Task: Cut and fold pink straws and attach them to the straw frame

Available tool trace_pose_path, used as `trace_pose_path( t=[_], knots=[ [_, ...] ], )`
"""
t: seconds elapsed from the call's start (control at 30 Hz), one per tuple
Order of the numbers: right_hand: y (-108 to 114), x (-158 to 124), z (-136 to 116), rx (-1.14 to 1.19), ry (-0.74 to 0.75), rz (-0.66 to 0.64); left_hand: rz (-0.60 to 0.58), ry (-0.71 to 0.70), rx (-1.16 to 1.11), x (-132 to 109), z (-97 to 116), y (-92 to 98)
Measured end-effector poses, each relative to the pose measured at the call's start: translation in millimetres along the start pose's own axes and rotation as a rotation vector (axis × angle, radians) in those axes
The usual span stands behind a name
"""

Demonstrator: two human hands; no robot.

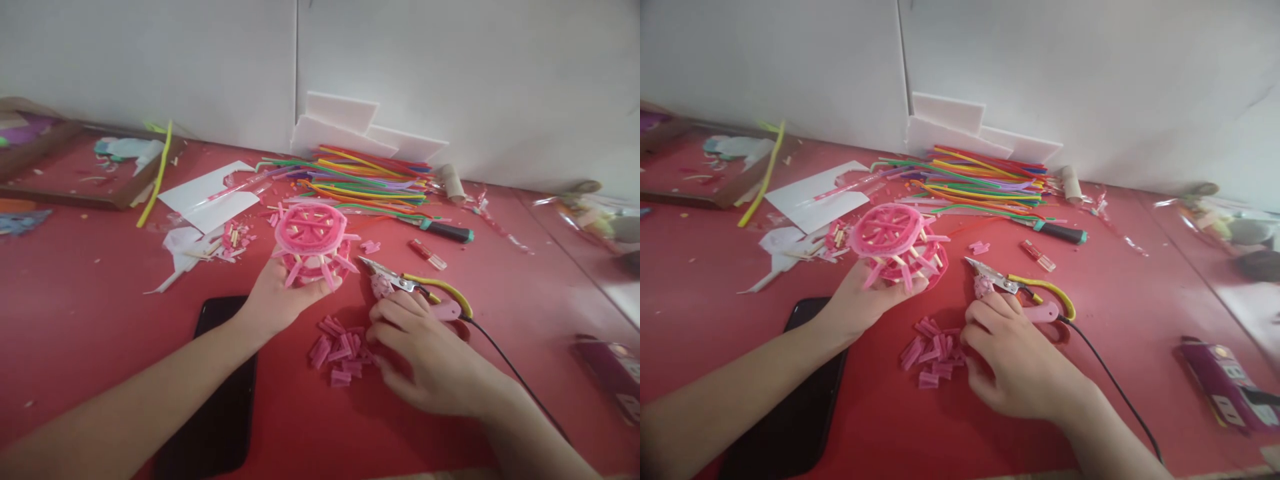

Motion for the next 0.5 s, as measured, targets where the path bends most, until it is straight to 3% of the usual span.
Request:
trace_pose_path(
  t=[0.33,0.43,0.5],
  knots=[
    [-7,2,5,-0.05,-0.011,-0.01,0.014,-0.039,-0.023,-1,-2,3.7],
    [1,1,7,0.026,0.032,0.047,0.025,-0.063,-0.044,-1,2,2.6],
    [11,-1,7,0.125,0.079,0.154,0.043,-0.061,-0.061,-1,5,1.7]
  ],
)
Point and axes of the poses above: each hand's wrist, its own x-axis towards the middle knuckle, its own y-axis out of the back of the hand, z = x × y, the point moved 6 cm from there along x, towards the middle knuckle, and after that the axes turned 8 degrees about -y, right-handed, at the moved point
